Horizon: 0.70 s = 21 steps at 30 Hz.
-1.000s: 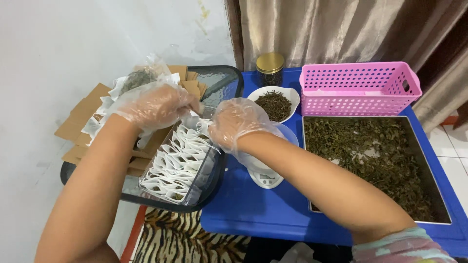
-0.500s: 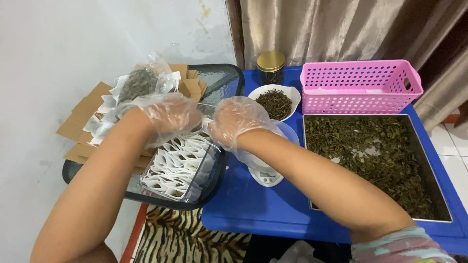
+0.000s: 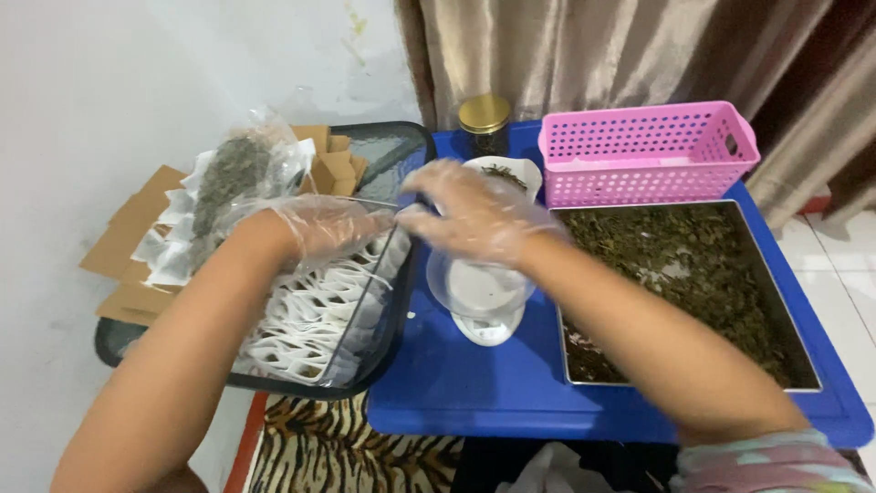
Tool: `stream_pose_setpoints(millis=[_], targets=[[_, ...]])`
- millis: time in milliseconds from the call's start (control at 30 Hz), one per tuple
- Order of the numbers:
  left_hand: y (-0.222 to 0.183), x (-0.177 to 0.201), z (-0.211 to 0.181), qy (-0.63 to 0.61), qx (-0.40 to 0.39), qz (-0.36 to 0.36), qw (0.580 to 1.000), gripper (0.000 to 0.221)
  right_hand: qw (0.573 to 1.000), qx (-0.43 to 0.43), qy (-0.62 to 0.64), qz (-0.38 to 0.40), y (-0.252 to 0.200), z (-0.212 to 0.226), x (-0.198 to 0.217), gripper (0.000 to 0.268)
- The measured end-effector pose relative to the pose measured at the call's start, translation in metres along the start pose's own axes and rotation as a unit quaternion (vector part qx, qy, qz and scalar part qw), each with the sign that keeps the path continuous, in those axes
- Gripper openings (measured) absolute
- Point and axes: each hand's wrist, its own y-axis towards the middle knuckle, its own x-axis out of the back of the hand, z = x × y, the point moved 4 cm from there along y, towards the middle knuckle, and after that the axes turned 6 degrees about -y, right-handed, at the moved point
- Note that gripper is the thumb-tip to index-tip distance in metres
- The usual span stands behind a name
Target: Filling small tea bags with loose tea leaves from a tray and placing them into a basket
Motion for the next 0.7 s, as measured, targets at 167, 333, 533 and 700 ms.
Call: stream_pose_setpoints(millis=[167,333,533,700], targets=[[0.095,-0.038,0.085,0.125,-0.068,-0.072,0.987,0.072,0.998,-0.054,0.013,-0.026,-0.091,-0.038,0.035,0.056],[0.142,-0.053,0.147,0.123,-0.096,-0.019,0.988,0.045,0.968,-0.104,-0.145,0.176,-0.164,-0.103,0.018,0.04],[0.026,0.001,0.011,0.053,0.069,-0.03,0.996,0.054,0.949,-0.151,-0.203,0.187,-0.245,-0.183,-0.032,0.051],[-0.014,-0.024,0.043,0.416,-0.027,-0.226,0.88,0.036,0.933,-0.199,-0.251,0.165,-0.263,-0.197,-0.046,0.047]])
